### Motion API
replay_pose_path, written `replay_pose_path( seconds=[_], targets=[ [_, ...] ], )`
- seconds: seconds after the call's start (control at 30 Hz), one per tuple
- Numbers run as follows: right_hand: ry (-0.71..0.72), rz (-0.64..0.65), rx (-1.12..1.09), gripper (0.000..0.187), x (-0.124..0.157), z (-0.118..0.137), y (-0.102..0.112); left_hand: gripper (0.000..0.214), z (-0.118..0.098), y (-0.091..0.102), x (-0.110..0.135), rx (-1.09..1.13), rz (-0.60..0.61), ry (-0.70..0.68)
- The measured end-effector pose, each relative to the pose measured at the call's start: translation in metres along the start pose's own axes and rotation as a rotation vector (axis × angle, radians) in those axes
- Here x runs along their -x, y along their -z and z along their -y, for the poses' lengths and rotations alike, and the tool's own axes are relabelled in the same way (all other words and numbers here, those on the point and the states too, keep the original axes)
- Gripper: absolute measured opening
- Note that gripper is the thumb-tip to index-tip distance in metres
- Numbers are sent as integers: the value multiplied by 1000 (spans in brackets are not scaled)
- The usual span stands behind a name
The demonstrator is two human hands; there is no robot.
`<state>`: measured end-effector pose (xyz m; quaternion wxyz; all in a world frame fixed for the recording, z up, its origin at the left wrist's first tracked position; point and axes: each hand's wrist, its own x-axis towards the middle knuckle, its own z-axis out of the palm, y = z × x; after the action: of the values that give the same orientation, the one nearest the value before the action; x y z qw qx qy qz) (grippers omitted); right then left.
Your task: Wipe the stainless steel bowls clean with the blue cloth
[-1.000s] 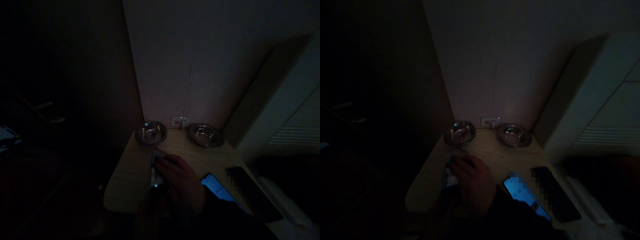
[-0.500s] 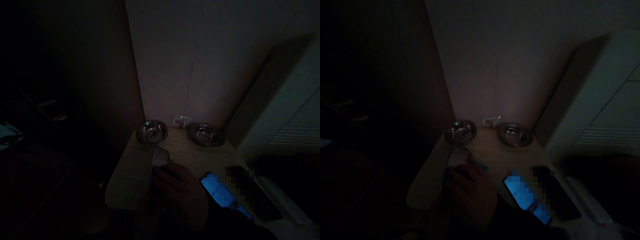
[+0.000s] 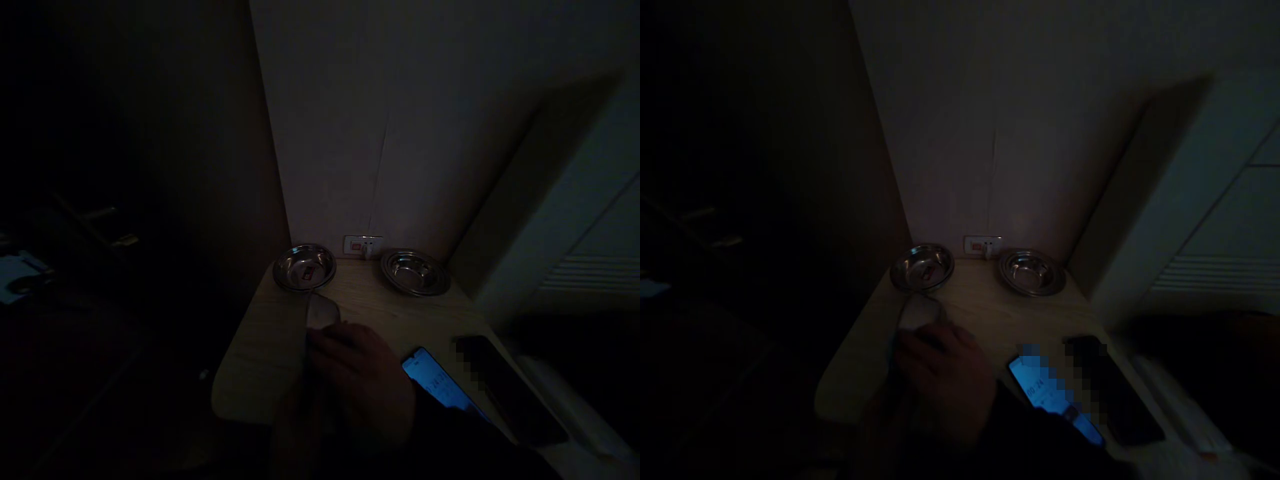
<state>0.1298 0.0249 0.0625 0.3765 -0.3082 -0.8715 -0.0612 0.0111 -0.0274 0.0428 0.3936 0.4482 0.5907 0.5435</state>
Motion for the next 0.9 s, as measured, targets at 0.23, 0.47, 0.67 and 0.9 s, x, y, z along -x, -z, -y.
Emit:
replay_pose_path(
  seconds=[0.23,0.47,0.67,0.9],
  targets=[
    [-57,15,-18,30,-4,-6,-5,32,40,3,-12,-150,-70,129],
    [32,40,-5,26,1,0,0,26,41,4,-17,-50,2,146],
    [-66,52,-57,38,-10,-16,-5,30,45,4,-4,-35,-9,189],
    [-31,57,28,34,6,4,-3,34,39,13,-10,-27,-71,186]
  ],
)
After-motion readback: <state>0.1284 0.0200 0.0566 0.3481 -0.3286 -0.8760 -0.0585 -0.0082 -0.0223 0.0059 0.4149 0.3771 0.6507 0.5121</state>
